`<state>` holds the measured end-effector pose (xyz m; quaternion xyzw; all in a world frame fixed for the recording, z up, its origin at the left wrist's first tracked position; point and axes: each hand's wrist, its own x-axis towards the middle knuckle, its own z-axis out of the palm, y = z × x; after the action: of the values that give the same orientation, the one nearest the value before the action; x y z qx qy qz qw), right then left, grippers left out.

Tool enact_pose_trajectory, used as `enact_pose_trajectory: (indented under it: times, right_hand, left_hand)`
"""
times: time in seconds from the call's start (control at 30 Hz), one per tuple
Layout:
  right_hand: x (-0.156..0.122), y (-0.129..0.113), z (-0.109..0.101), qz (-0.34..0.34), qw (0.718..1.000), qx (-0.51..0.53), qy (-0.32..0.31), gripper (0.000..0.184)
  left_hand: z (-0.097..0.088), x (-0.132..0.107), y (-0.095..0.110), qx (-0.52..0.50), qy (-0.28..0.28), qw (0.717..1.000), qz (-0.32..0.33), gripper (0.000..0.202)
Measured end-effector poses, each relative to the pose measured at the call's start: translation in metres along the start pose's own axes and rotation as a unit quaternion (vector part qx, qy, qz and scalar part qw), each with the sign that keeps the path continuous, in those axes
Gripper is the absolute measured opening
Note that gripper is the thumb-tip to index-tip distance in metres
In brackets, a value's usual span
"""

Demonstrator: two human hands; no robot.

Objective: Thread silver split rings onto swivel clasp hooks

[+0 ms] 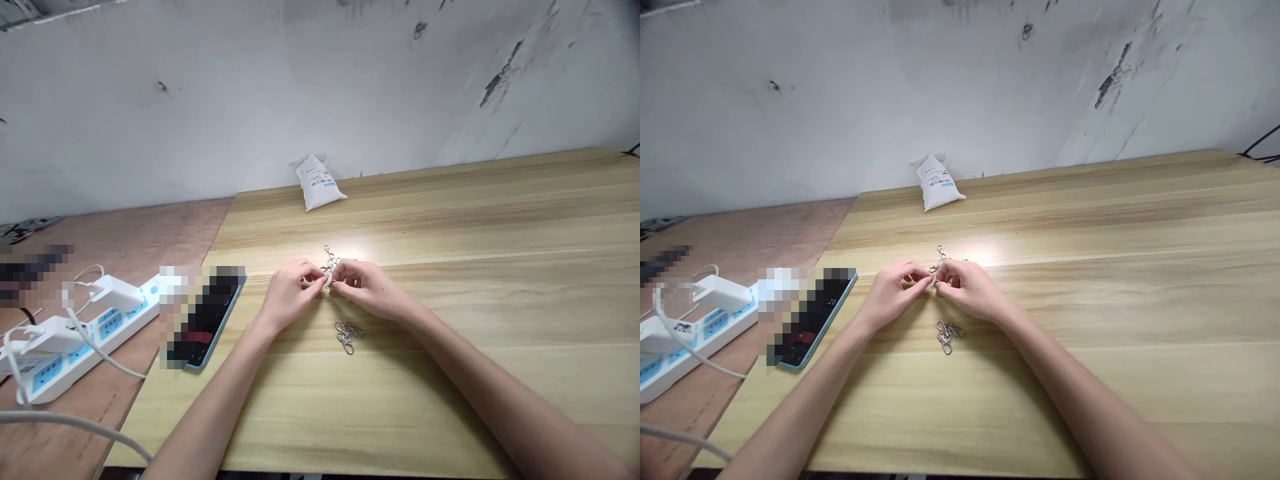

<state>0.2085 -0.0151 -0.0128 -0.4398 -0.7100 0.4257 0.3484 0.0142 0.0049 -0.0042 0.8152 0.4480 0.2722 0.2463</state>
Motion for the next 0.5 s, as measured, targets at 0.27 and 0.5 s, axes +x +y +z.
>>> enact_pose_trajectory:
  times: [0.27,0.5]
  right_hand:
    - [-0.0010,-0.0047,-0.0009,0.007,0.999,-0.037,-0.028,0.009]
    - [-0.0014,-0.0045,-0.0013,0.007,0.998,-0.047,-0.033,0.009]
  left_hand:
    - [0.0027,-0.0002,0.0020,0.007,-0.020,1.000,0.004,0.008]
    - [0.0048,0.0000,0.0031,0.028,-0.029,0.999,0.014,0.009]
